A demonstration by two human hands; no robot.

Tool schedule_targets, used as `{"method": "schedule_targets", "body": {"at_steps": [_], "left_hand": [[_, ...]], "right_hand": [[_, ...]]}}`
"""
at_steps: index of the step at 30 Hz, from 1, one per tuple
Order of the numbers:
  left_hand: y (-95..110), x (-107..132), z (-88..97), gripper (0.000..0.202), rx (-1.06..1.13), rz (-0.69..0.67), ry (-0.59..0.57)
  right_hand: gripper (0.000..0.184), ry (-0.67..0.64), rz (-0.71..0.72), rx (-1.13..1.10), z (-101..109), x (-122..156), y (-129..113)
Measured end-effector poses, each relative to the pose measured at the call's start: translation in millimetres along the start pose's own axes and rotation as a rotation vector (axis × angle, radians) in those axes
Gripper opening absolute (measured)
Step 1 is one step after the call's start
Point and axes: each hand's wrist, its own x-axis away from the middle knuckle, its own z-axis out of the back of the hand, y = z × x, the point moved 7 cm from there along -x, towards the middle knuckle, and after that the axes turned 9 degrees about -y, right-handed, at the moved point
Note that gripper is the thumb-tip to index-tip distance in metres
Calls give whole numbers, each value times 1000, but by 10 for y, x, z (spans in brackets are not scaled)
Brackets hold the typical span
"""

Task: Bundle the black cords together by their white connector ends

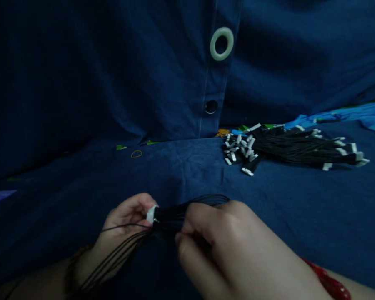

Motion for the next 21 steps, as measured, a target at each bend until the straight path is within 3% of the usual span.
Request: {"method": "schedule_targets", "body": {"at_steps": [7,21], "left_hand": [[8,11,-49,22,-50,-58,-92],[5,5,-42,20,-28,-24,-41]], "right_hand": [[17,-147,-53,57,-75,-60,34],[18,-67,-32,62,-29,-39,21]]}}
